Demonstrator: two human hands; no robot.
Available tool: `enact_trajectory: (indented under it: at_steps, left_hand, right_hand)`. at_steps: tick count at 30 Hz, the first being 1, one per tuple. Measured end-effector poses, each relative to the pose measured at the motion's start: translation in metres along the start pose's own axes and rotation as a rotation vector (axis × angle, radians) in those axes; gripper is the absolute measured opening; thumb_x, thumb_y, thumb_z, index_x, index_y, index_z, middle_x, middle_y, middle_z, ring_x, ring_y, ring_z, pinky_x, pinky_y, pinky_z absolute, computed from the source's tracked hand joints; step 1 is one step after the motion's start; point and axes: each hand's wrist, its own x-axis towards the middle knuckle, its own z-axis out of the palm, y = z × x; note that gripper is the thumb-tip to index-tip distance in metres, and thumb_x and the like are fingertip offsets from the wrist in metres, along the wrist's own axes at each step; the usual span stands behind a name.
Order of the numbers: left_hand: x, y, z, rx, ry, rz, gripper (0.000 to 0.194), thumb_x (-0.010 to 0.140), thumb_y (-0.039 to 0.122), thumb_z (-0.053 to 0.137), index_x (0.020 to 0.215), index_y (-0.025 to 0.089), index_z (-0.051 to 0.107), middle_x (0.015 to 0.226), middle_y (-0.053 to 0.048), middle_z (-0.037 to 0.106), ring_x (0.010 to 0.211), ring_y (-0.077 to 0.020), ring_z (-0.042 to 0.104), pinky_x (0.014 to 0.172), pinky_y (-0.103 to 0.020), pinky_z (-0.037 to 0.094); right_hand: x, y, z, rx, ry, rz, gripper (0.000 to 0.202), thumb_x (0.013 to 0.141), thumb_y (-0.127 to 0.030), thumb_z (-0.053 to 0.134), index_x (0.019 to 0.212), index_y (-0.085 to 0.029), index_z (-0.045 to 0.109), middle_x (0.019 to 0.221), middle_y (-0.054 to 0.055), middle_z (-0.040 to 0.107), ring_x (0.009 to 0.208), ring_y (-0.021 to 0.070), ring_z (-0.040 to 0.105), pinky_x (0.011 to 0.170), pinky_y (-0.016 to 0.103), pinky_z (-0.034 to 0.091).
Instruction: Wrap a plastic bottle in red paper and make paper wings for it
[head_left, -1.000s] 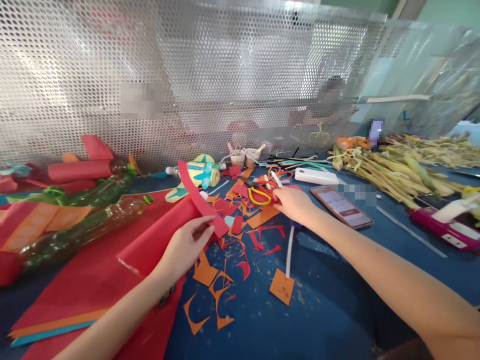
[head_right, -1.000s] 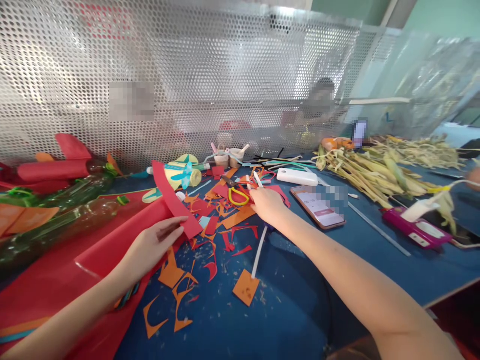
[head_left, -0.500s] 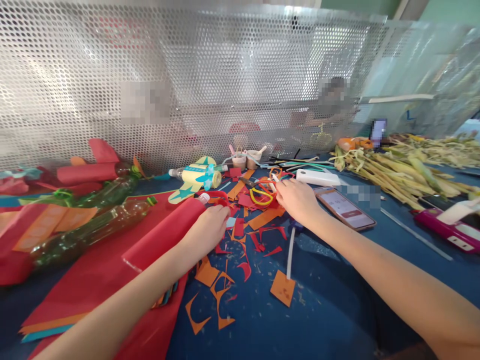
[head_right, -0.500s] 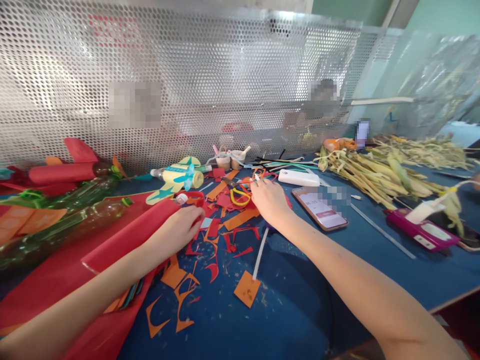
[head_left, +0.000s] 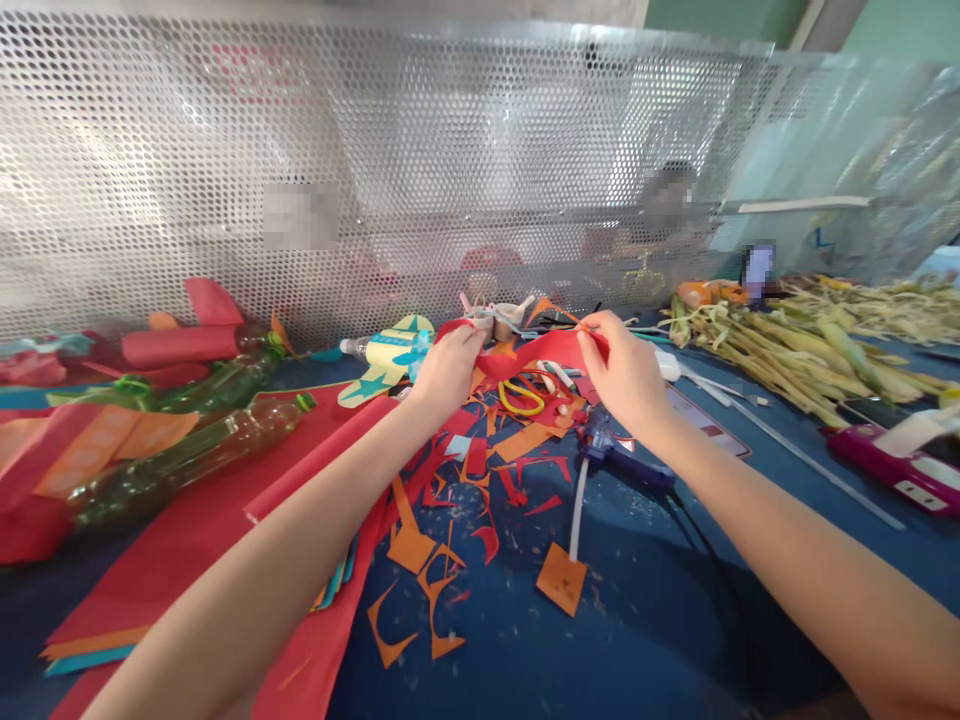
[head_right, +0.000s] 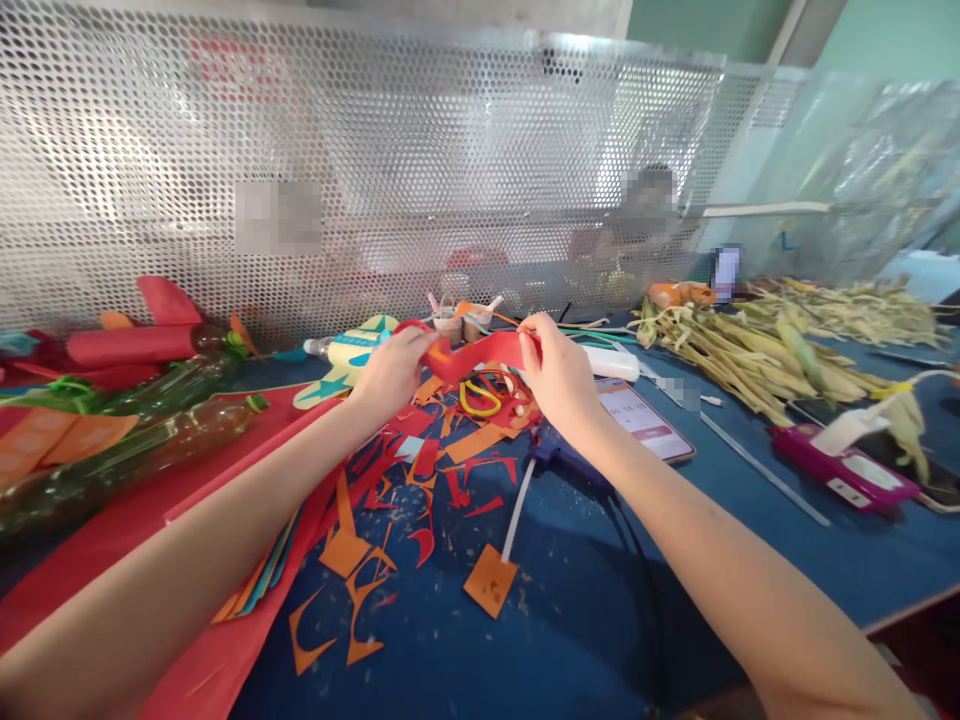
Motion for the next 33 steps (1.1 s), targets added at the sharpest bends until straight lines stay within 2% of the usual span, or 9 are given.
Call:
enact_trajectory:
  at_steps: [4,7,12,15,17,21,25,30,33]
  left_hand:
    - [0.030,0.000,-0.008,-0.074,0.115,0.060,0.051,0.079,0.000,0.041,0.126,0.018,0.053,0.138,-0.009,0.050,0.136,-0.0246,0.033,0.110,-0.041,0.028]
    - [0.046,0.001,-0.005,-0.133,0.101,0.072,0.040,0.085,0.005,0.043,0.120,0.018,0.058,0.135,-0.006,0.054,0.137,-0.0230,0.031,0.112,-0.040,0.025]
    - [0.052,-0.001,0.019,-0.241,-0.155,0.003,0.027,0.090,0.027,0.055,0.115,0.018,0.058,0.120,-0.008,0.059,0.103,-0.0233,0.059,0.086,-0.043,0.051]
    - [0.045,-0.008,0.031,-0.286,-0.307,-0.095,0.032,0.088,0.032,0.058,0.117,0.017,0.056,0.122,-0.008,0.058,0.098,-0.0237,0.061,0.079,-0.041,0.053]
    - [0.039,-0.014,0.032,-0.306,-0.376,-0.150,0.030,0.089,0.031,0.057,0.116,0.018,0.057,0.121,-0.008,0.058,0.099,-0.0239,0.061,0.081,-0.042,0.053]
    - [0.029,-0.021,0.023,-0.378,-0.438,-0.233,0.030,0.088,0.030,0.057,0.116,0.018,0.057,0.121,-0.008,0.058,0.099,-0.0236,0.061,0.080,-0.042,0.053]
    - [0.008,-0.014,-0.001,-0.537,-0.401,-0.337,0.029,0.091,0.034,0.050,0.114,0.017,0.059,0.121,-0.010,0.059,0.104,-0.0242,0.059,0.088,-0.041,0.050]
    - [-0.054,0.013,-0.032,-0.846,-0.581,-0.448,0.068,0.091,0.060,0.019,0.099,0.013,0.068,0.093,-0.012,0.073,0.089,-0.0253,0.068,0.080,-0.039,0.052]
    - [-0.094,0.024,-0.037,-1.260,-0.626,-0.710,0.047,0.078,0.059,0.055,0.085,0.014,0.068,0.080,-0.009,0.073,0.078,-0.0212,0.069,0.075,-0.032,0.052]
  right_hand:
    - [0.001,-0.001,-0.012,0.027,-0.038,0.014,0.020,0.094,-0.021,0.036,0.105,-0.016,0.052,0.090,0.011,0.070,0.079,0.0244,0.066,0.063,0.029,0.040]
    - [-0.005,-0.006,-0.021,0.036,-0.160,-0.030,0.019,0.091,-0.018,0.040,0.102,-0.016,0.055,0.079,0.009,0.071,0.067,0.0235,0.065,0.056,0.029,0.037]
    - [-0.036,-0.036,-0.029,0.150,-0.479,-0.258,0.018,0.082,-0.011,0.055,0.095,-0.022,0.062,0.075,0.000,0.072,0.064,0.0150,0.067,0.054,0.022,0.040]
    - [-0.057,-0.059,-0.028,0.154,-0.611,-0.430,0.036,0.085,-0.006,0.049,0.118,-0.019,0.057,0.069,0.003,0.071,0.060,0.0179,0.066,0.049,0.025,0.038]
    - [-0.067,-0.070,-0.026,0.158,-0.662,-0.541,0.035,0.084,-0.001,0.049,0.114,-0.016,0.059,0.074,0.005,0.072,0.064,0.0192,0.068,0.051,0.026,0.042]
    - [-0.072,-0.073,-0.018,0.268,-0.455,-0.684,0.028,0.085,0.000,0.051,0.108,-0.011,0.061,0.096,0.011,0.073,0.083,0.0211,0.069,0.068,0.029,0.053]
    - [-0.061,-0.058,-0.010,0.516,-0.092,-0.578,0.025,0.090,-0.006,0.043,0.106,-0.014,0.061,0.104,0.010,0.072,0.095,0.0179,0.067,0.083,0.031,0.054]
    - [-0.042,-0.043,0.004,0.875,-0.202,-0.288,0.020,0.090,-0.014,0.047,0.096,-0.020,0.064,0.094,0.001,0.073,0.083,0.0126,0.068,0.074,0.024,0.054]
    - [-0.036,-0.037,0.013,0.875,-0.316,-0.190,0.018,0.089,-0.018,0.050,0.095,-0.021,0.067,0.098,0.001,0.073,0.089,0.0140,0.068,0.079,0.028,0.054]
